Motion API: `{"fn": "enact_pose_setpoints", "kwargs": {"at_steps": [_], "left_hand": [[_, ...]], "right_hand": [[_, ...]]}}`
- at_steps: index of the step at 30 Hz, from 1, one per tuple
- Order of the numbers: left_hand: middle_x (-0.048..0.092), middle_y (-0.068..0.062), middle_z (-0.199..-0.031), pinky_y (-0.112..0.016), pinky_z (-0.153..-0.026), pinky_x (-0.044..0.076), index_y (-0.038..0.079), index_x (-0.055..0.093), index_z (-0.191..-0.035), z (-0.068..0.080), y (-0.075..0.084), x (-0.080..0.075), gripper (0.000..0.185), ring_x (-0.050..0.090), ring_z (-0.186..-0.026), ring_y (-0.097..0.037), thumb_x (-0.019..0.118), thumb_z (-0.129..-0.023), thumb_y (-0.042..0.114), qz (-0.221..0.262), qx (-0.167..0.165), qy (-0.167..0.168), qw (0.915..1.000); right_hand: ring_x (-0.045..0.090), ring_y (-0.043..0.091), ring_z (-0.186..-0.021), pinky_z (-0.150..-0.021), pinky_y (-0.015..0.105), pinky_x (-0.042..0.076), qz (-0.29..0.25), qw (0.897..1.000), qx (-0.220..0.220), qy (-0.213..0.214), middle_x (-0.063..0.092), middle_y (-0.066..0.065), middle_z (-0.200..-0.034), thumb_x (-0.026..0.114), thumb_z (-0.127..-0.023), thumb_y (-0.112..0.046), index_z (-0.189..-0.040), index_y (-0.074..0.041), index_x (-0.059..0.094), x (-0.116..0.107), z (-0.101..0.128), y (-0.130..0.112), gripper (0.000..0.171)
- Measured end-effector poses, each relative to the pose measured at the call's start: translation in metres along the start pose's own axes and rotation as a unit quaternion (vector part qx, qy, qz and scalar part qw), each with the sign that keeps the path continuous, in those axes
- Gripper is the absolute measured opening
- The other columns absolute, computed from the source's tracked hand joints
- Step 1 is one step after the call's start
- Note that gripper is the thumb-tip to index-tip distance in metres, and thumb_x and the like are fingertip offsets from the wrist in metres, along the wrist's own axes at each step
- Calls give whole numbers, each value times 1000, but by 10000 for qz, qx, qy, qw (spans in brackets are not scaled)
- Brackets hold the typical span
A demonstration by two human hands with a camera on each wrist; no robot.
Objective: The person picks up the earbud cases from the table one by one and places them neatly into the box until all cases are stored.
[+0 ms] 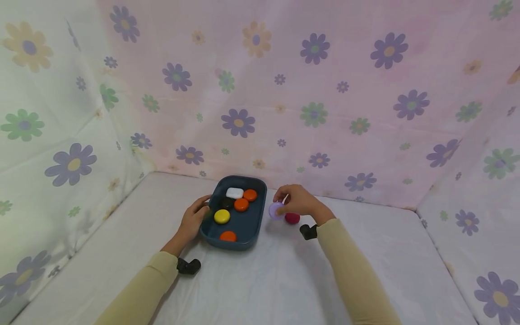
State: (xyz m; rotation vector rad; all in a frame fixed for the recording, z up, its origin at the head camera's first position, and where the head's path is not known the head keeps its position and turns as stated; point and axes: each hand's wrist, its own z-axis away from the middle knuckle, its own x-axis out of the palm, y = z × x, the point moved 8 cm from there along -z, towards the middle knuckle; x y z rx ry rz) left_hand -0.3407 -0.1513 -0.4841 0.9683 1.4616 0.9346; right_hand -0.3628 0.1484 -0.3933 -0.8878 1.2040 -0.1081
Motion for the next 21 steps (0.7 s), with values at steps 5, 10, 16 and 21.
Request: {"fn": "enact_pose_setpoints", "kwargs": {"at_steps": [5,10,16,21], "left_hand": [[58,-13,-128,-47,-100,40,24,50,-139,1,0,0,41,52,-117,-29,43,-99,22,21,0,0,10000],[59,-14,-127,-46,-100,39,23,50,-139,2,1,-1,41,52,-116,-29,43,-99,22,22,-4,28,10000],[59,-14,-127,-44,-98,39,23,50,-139,3,2,-1,41,51,-115,-29,43,-99,22,23,-23,26,10000],[58,-14,-127,-43,-97,40,23,50,-139,3,3,-1,41,52,-115,-29,44,-99,21,21,40,29,10000]], "right_hand": [[59,22,-91,-76,32,54,-3,9996,279,90,64,5,-102,79,-78,-19,-100,-13,67,-8,6,16,26],[60,24,-92,-76,32,53,51,9986,447,272,64,6,-99,78,-78,-17,-99,-11,66,-17,14,33,25],[59,27,-92,-76,34,52,198,9964,663,484,64,8,-96,77,-77,-12,-97,-8,67,-24,23,49,23],[57,28,-95,-81,40,51,366,9921,1044,586,65,10,-97,77,-78,-14,-98,-6,67,-27,27,61,24]]}}
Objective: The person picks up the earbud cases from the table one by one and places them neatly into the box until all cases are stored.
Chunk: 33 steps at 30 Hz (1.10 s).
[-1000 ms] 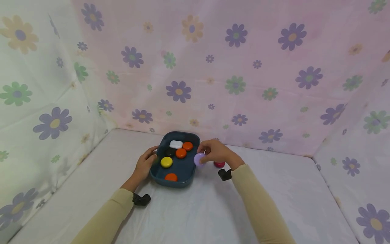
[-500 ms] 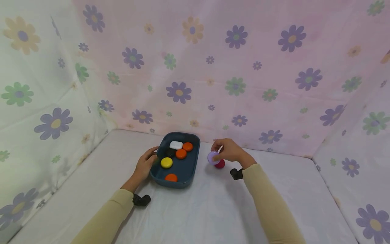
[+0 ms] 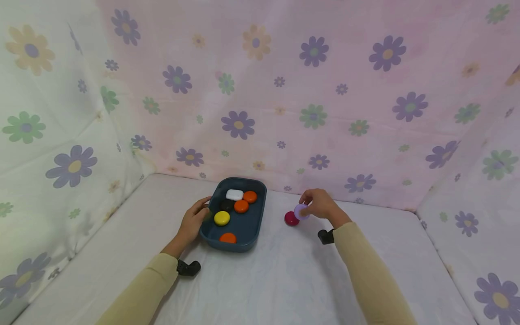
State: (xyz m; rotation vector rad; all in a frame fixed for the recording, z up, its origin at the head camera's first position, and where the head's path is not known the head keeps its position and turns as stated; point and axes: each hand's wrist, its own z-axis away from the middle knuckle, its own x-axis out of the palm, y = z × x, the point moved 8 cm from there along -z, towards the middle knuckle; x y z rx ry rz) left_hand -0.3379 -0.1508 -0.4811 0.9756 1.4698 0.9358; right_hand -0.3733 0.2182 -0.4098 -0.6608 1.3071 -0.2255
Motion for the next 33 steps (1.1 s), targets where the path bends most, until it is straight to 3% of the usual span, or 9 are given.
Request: {"fn": "enact_pose_setpoints", "kwargs": {"at_steps": [10,18,33], "left_hand": [[58,-14,-128,-44,-97,40,22,49,-141,1,-1,0,42,53,-115,-29,44,-99,22,46,-10,-23,10000],[58,-14,-129,-47,-101,39,20,48,-142,0,0,0,42,53,-118,-29,44,-99,21,44,35,-53,10000],[59,-13,-128,-44,-96,41,21,49,-141,0,1,-1,42,54,-113,-28,43,-99,21,34,54,-24,10000]], "right_hand": [[57,26,-93,-83,41,51,63,9973,723,73,64,11,-98,78,-78,-15,-99,-5,67,6,1,25,25],[55,26,-94,-80,38,50,31,9951,989,76,61,10,-99,79,-78,-16,-100,-6,67,13,2,37,27],[57,27,-93,-83,41,51,72,9961,874,-42,63,13,-100,79,-78,-15,-102,-3,67,20,3,43,29]]}}
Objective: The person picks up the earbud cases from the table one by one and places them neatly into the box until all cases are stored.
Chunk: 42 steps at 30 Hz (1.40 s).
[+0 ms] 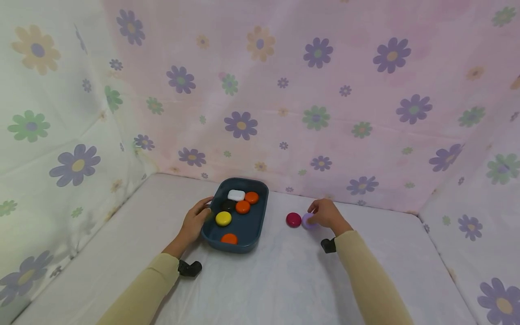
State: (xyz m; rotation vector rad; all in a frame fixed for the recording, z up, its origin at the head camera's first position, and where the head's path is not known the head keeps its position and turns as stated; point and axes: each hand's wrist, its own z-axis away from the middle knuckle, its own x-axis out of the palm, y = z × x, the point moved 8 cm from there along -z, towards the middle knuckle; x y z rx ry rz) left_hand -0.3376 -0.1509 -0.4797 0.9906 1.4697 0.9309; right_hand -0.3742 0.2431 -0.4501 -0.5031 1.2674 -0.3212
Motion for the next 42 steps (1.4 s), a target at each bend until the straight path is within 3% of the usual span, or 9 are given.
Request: {"fn": "enact_pose_setpoints", "kwargs": {"at_steps": [19,28,36,42], "left_hand": [[59,-14,-128,-34,-86,40,21,48,-142,-1,-3,1,42,52,-101,-27,43,-100,20,62,-114,-18,9999],[57,-22,-131,-37,-86,40,11,47,-143,5,15,-2,43,52,-102,-32,43,-100,12,164,-242,-180,9994],[61,-14,-126,-34,-84,40,23,51,-139,-1,-1,0,41,52,-98,-27,44,-99,19,65,-56,14,10000],[61,-13,-126,-35,-86,41,23,50,-140,0,-2,0,41,54,-103,-26,44,-99,20,20,-52,29,10000]], "right_hand": [[58,25,-89,-78,40,51,185,9997,-142,41,64,13,-100,76,-81,-24,-107,-4,67,8,-2,11,34],[58,27,-93,-79,42,51,132,9998,-141,107,64,15,-104,73,-83,-24,-108,-5,67,9,-3,10,32],[58,35,-105,-84,45,51,66,9992,-232,332,62,20,-118,68,-86,-29,-114,-6,65,4,0,2,36],[55,41,-113,-90,51,48,-46,9984,-440,345,57,23,-127,70,-85,-31,-123,-4,60,0,1,-8,47]]}}
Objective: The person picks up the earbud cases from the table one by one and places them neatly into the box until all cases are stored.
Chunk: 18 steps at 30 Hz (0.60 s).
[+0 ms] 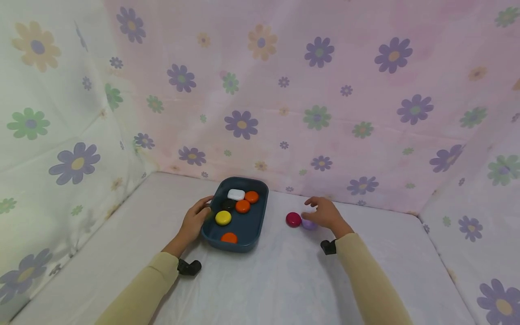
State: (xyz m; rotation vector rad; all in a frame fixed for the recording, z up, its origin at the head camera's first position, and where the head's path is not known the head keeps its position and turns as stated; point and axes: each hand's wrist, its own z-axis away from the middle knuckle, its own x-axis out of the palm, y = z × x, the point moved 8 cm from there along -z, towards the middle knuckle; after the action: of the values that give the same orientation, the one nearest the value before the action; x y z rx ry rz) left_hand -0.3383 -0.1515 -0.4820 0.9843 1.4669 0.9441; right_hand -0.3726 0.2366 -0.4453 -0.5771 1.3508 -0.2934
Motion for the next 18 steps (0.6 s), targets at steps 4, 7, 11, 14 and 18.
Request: {"fn": "enact_pose_setpoints", "kwargs": {"at_steps": [4,7,11,14,18], "left_hand": [[60,-13,-126,-37,-89,41,23,50,-140,0,0,0,41,54,-105,-27,44,-99,20,-23,5,-14,10000],[60,-12,-126,-38,-91,42,24,50,-140,0,0,1,41,54,-106,-26,43,-99,20,-64,5,-7,10000],[60,-12,-126,-37,-90,41,23,49,-140,1,-1,1,41,54,-105,-26,43,-100,21,-69,-1,-8,10000],[60,-13,-125,-36,-88,41,23,49,-140,0,-1,1,41,54,-104,-26,43,-100,20,-57,25,-10,10000],[60,-13,-125,-35,-87,41,23,49,-141,0,-1,1,41,54,-102,-26,44,-100,21,-64,60,5,10000]], "right_hand": [[53,42,-117,-94,52,46,-138,9998,-126,-11,56,23,-130,72,-84,-31,-128,-4,57,1,-2,-5,54],[52,41,-119,-96,53,45,-214,9996,-194,-43,55,21,-133,73,-82,-30,-131,-5,56,2,-2,-10,57],[51,40,-123,-97,55,45,-226,9993,-287,-90,54,20,-137,74,-82,-28,-134,-7,54,4,-1,-19,59],[49,40,-125,-98,55,44,-260,9989,-363,-130,52,20,-139,73,-83,-26,-136,-7,52,5,0,-26,60],[50,39,-125,-99,54,44,-383,9984,-391,-141,52,20,-138,74,-83,-25,-136,-8,53,5,-1,-35,60]]}}
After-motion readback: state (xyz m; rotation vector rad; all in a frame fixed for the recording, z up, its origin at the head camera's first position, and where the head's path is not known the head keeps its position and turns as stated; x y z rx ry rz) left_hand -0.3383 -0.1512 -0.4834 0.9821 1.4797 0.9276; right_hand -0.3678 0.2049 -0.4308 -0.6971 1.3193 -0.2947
